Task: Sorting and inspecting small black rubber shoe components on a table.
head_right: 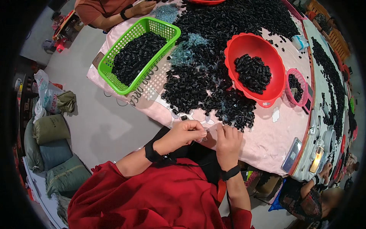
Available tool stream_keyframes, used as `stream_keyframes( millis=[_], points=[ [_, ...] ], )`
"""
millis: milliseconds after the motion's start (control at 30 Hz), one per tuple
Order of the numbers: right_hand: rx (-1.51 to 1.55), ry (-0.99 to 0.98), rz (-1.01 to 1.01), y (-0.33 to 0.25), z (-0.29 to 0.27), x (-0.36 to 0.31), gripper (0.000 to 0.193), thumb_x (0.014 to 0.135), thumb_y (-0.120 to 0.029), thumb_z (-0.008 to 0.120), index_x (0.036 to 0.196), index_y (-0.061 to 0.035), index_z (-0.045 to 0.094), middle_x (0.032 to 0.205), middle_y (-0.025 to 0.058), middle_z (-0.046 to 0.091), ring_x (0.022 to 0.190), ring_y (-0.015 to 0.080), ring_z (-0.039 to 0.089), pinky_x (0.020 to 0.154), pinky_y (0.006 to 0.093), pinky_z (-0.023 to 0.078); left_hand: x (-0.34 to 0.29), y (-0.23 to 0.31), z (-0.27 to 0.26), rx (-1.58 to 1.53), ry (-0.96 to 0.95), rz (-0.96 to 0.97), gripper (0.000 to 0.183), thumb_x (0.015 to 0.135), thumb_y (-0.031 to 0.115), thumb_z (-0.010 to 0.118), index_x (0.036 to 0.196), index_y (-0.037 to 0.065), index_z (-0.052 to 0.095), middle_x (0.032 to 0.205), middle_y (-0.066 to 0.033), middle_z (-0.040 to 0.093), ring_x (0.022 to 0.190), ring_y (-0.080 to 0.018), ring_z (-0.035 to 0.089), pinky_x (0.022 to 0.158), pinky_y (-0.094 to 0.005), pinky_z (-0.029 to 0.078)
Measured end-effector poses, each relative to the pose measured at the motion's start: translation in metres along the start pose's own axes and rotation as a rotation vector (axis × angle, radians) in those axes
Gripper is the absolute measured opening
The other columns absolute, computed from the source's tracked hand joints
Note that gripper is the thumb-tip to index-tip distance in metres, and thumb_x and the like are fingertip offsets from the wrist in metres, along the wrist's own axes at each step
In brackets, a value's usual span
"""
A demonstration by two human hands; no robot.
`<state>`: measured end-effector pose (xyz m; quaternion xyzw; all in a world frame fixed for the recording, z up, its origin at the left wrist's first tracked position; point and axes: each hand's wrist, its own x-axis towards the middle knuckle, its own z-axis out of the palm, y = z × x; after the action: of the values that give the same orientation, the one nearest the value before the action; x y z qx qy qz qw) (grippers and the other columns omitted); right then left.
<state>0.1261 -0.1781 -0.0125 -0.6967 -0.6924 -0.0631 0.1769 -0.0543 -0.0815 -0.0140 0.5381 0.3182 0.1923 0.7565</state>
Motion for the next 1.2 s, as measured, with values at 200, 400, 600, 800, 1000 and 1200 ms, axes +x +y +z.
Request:
stream_keyframes(
  millis=[200,400,600,800,1000,1200],
  points=[
    [0.063,0.051,0.044,-0.004,-0.009,0.001,0.019,0.084,-0.001,0.068,0.102,-0.0063,0.065,0.09,0.0057,0.062,0.086,0.0213,0.058,0.082,0.038,0.039,-0.004,0.006,-0.002,-0.412,-0.213,-0.329,0.014,0.094,0.011,0.066,0.108,0.006,0.066,0.089,-0.0021,0.069,0.073,-0.0047,0.063,0.056,-0.0163,0.046],
    [0.224,0.087,0.17,-0.01,-0.032,0.0,0.022,0.087,0.001,0.067,0.107,-0.0043,0.066,0.088,0.0055,0.064,0.088,0.0205,0.057,0.087,0.0358,0.036,-0.002,0.009,0.0,-0.627,-0.247,-0.325,0.019,0.092,0.006,0.066,0.111,0.004,0.066,0.097,-0.0047,0.069,0.079,-0.0072,0.065,0.063,-0.019,0.05],
    [0.454,0.086,0.22,-0.019,-0.055,-0.004,0.017,0.089,0.001,0.068,0.105,-0.0045,0.069,0.097,0.0066,0.069,0.093,0.0228,0.054,0.089,0.0348,0.038,-0.002,-0.001,0.004,-0.655,-0.271,-0.259,0.024,0.093,0.007,0.067,0.116,0.002,0.065,0.1,-0.0068,0.069,0.082,-0.0102,0.067,0.066,-0.0212,0.052],
    [0.508,0.083,0.257,-0.025,-0.064,-0.004,0.014,0.091,-0.002,0.068,0.105,-0.0037,0.07,0.097,0.0062,0.069,0.094,0.022,0.054,0.089,0.0337,0.039,-0.003,0.006,0.005,-0.641,-0.273,-0.296,0.022,0.099,0.014,0.062,0.116,0.002,0.066,0.101,-0.0066,0.069,0.08,-0.0084,0.065,0.064,-0.0201,0.05],
    [0.482,0.109,0.31,-0.024,-0.062,-0.003,0.014,0.089,-0.007,0.072,0.102,-0.0048,0.07,0.087,0.0055,0.067,0.08,0.0204,0.057,0.085,0.0341,0.036,-0.003,0.01,0.005,-0.657,-0.294,-0.428,0.028,0.101,0.021,0.061,0.122,0.004,0.066,0.1,-0.0037,0.069,0.075,-0.0053,0.061,0.06,-0.0175,0.046],
    [0.502,0.029,0.374,-0.025,-0.062,-0.007,0.014,0.09,-0.002,0.069,0.105,-0.0038,0.07,0.093,0.0053,0.066,0.091,0.02,0.053,0.089,0.0326,0.039,0.0,-0.006,0.005,-0.693,-0.203,-0.388,0.027,0.1,0.016,0.064,0.124,0.003,0.065,0.102,-0.0035,0.069,0.076,-0.0058,0.062,0.06,-0.0179,0.049]
  ],
)
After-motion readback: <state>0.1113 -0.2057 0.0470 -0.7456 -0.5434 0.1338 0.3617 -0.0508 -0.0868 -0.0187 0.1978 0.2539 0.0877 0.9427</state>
